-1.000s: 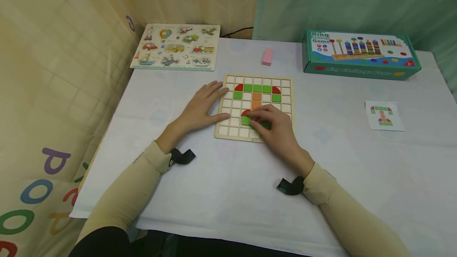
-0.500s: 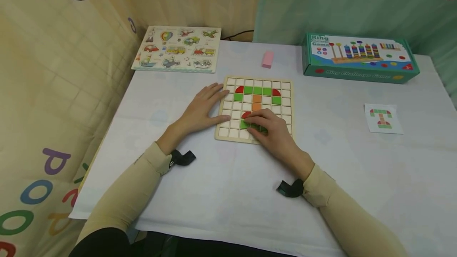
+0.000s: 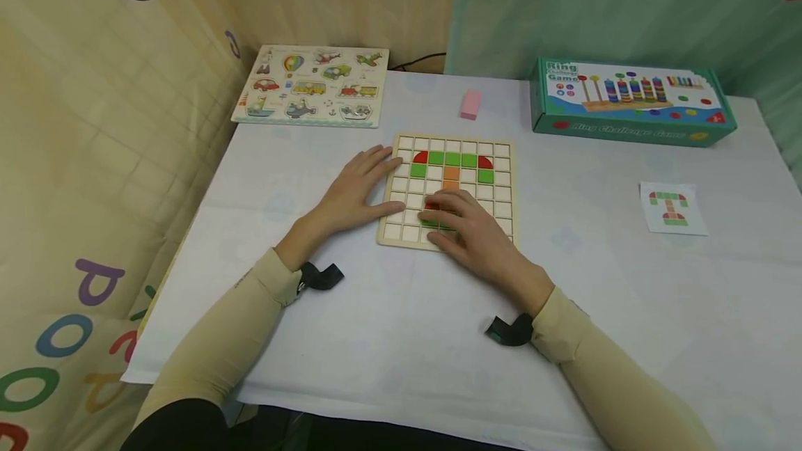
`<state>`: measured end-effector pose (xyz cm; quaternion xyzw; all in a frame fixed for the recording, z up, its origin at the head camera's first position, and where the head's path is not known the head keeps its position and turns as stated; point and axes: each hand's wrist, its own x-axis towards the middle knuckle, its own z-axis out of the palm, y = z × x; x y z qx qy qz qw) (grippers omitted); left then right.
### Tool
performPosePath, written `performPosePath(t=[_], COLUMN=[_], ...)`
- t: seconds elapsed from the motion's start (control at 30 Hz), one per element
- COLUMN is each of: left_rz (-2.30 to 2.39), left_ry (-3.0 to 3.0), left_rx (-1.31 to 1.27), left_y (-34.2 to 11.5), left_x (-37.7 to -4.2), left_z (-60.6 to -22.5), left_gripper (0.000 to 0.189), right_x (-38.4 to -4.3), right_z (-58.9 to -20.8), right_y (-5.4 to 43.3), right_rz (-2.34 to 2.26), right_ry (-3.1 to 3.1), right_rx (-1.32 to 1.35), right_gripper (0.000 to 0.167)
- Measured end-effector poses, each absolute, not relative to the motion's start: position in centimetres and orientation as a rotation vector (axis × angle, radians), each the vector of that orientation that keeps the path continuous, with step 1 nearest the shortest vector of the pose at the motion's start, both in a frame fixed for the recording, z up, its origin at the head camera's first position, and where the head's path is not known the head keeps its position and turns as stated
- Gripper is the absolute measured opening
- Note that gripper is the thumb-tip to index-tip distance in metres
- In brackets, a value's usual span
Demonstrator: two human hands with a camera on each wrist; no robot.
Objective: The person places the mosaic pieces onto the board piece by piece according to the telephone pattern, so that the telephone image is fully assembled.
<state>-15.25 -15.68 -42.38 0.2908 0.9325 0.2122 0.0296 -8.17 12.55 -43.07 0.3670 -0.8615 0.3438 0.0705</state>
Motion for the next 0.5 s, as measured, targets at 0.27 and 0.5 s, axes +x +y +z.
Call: performPosePath(t=[0.27,0.5], left_rz=[0.675,0.676], left_ry=[2.873,2.874], left_rx=[0.898,0.894], left_y=[-15.47,-15.33], left_x=[-15.2,-15.01], left_z=[-42.45,-42.83], left_gripper=[0.086,0.085], right_x=[-7.89,-7.56], right_z=[-43.01,-43.36], right_y=[13.15,13.48], right_rz=[1.052,1.119], right_ry=[-2.381,-2.391], right_rx=[0.805,0.931], right_gripper=[0.008,0.008])
